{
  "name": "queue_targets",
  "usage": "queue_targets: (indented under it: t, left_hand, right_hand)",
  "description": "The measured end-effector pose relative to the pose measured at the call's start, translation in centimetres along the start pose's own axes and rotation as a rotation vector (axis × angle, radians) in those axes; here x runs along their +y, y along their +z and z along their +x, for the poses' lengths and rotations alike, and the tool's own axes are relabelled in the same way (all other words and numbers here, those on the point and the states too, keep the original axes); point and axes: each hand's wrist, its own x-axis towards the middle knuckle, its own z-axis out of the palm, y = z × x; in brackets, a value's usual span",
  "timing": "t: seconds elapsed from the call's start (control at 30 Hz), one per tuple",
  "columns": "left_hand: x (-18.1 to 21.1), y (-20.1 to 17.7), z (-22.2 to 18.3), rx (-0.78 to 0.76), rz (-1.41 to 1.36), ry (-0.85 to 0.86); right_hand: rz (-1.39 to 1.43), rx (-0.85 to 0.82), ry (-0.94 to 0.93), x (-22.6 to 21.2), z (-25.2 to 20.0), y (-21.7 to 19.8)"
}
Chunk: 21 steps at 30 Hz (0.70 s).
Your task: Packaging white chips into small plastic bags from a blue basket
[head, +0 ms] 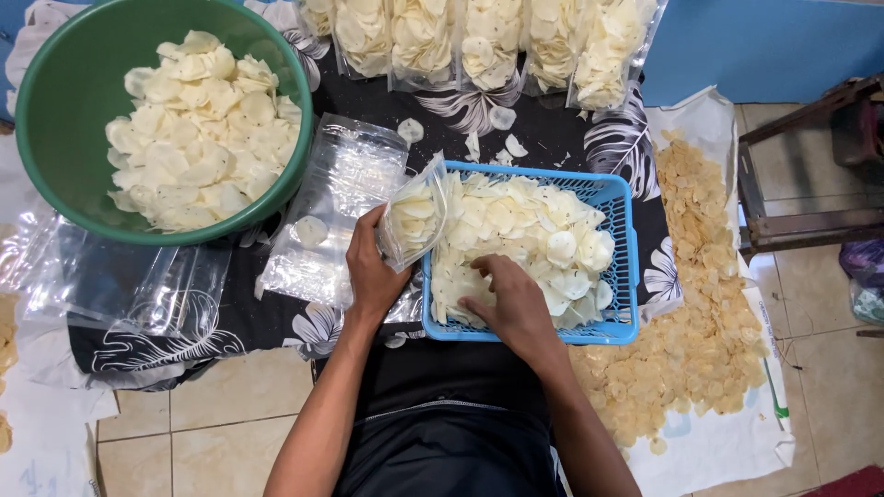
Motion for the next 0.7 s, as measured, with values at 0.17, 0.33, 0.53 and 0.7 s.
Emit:
queue_targets:
  t: [0.17,0.33,0.53,0.7]
  left_hand:
    - [0.3,-0.1,0.1,0.003,0.007,0.005]
    - [0.3,0.0,0.1,0.002,0.012,0.003]
    - [0.4,-0.1,0.2,0.008,0.005,0.003]
    - [0.9,-0.1,0.4,0.017,0.007,0.0]
  right_hand:
    - [0.167,0.117,0.071,3.1,0.1,-0.1]
    - [0.254,0.19,0.146,4.2,0.1,-1.0]
    - [0.053,0.289,0.111,2.9,0.3,-0.9]
    - [0.028,0.394,-0.035,3.0,0.6,-0.3]
